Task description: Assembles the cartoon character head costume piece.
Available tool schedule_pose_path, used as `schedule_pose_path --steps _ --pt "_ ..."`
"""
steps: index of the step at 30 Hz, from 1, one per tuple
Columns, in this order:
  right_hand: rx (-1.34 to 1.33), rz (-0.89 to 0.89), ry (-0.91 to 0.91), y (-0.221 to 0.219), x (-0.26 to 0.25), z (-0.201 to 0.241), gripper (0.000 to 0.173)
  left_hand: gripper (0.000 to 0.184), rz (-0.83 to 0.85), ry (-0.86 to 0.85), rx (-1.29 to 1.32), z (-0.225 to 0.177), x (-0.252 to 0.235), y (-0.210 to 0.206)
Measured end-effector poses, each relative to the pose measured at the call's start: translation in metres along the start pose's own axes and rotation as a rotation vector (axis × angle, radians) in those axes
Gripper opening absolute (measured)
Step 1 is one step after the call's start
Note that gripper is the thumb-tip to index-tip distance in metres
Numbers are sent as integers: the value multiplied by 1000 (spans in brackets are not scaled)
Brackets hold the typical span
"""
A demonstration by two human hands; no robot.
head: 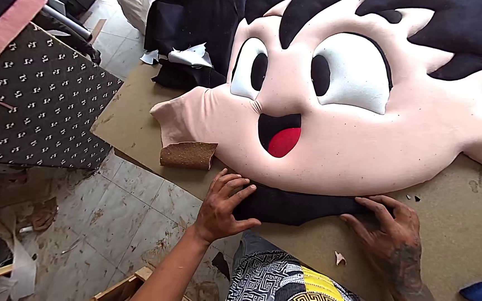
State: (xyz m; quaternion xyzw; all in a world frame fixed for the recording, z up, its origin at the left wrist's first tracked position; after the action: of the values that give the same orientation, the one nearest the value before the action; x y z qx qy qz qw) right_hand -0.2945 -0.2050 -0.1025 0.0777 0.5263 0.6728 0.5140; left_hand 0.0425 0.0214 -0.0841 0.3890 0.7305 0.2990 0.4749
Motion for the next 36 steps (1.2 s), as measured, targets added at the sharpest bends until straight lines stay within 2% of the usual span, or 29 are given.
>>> schedule_pose_path --steps 7,25,36 --pt "25 13 -53 3 0 0 57 104 89 -22 -13 21 2 9" --pt "-32 3 -97 -1 5 -8 54 99 131 26 7 24 -5 5" --pt "-27 4 -86 2 8 3 55 99 138 25 -42 20 -7 9"
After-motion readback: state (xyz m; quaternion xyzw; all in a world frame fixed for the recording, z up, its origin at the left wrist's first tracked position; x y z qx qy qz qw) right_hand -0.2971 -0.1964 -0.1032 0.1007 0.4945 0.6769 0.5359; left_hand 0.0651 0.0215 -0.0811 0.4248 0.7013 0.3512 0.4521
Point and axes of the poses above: each hand's wrist, its own x-axis away from the middle knuckle, its own y-axis out of the back of the hand, z = x × y, the point moved 2 cm from there along -x, towards the middle knuckle, and after that the axes turned 10 degrees about -z, right-handed, at the moved point
